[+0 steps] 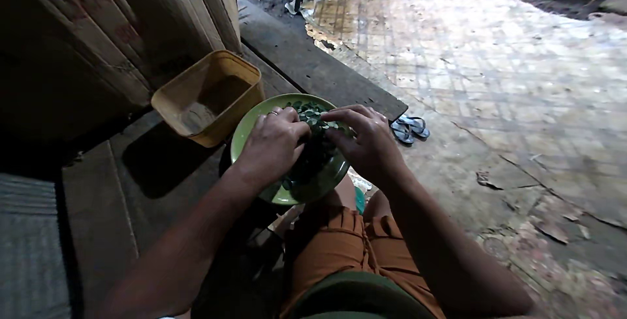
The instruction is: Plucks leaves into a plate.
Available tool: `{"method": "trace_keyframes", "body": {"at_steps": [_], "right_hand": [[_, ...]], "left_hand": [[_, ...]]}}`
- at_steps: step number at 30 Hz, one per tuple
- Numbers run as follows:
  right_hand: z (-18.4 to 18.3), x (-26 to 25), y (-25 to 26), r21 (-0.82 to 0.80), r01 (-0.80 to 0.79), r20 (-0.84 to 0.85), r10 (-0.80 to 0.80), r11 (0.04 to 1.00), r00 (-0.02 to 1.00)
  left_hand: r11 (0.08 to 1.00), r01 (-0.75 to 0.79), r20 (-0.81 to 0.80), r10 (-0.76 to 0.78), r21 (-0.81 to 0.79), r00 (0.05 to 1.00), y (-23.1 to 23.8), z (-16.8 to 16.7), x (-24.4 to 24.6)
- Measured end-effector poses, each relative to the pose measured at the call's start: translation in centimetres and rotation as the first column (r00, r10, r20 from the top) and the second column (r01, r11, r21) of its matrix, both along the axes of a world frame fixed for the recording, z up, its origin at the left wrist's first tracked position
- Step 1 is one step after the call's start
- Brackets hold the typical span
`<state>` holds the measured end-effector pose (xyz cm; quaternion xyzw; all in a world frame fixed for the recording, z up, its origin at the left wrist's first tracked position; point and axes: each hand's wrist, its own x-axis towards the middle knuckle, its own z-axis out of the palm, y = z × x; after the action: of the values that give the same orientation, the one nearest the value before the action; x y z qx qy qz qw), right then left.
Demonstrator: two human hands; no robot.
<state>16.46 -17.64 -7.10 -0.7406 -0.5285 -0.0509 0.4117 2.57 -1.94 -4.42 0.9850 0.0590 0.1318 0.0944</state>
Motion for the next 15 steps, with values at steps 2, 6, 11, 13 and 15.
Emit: {"method": "trace_keyframes", "body": {"at_steps": [2, 6, 11, 13, 15], "right_hand": [[0.1, 0.1, -0.3, 0.025, 0.0, -0.017, 0.0, 1.0, 1.0], [0.2, 0.1, -0.6, 0.09, -0.024, -0.119, 0.035, 0.996, 0.992], [0.6, -0.5, -0.4, 0.161, -0.092, -0.294, 0.137, 0.983, 0.946], [0.7, -0.9, -0.1, 0.181, -0.103, -0.337, 0.16, 0.978, 0.928], [0.9, -1.4, 0.1, 0.183, -0.125, -0.369, 0.186, 0.975, 0.91]], "left_hand": [[1.0, -0.005, 0.058, 0.006, -0.023, 0.998, 0.4, 0.3, 0.0], [0.953, -0.072, 0.191, 0.133, -0.294, 0.973, 1.2, 2.4, -0.9], [0.632, -0.038, 0.198, 0.298, -0.774, 0.934, 0.9, 3.5, -1.0], [0.521, -0.027, 0.167, 0.323, -0.853, 0.932, 0.7, 3.4, -0.8], [0.434, -0.025, 0.139, 0.343, -0.901, 0.929, 0.4, 3.5, -0.6]]}}
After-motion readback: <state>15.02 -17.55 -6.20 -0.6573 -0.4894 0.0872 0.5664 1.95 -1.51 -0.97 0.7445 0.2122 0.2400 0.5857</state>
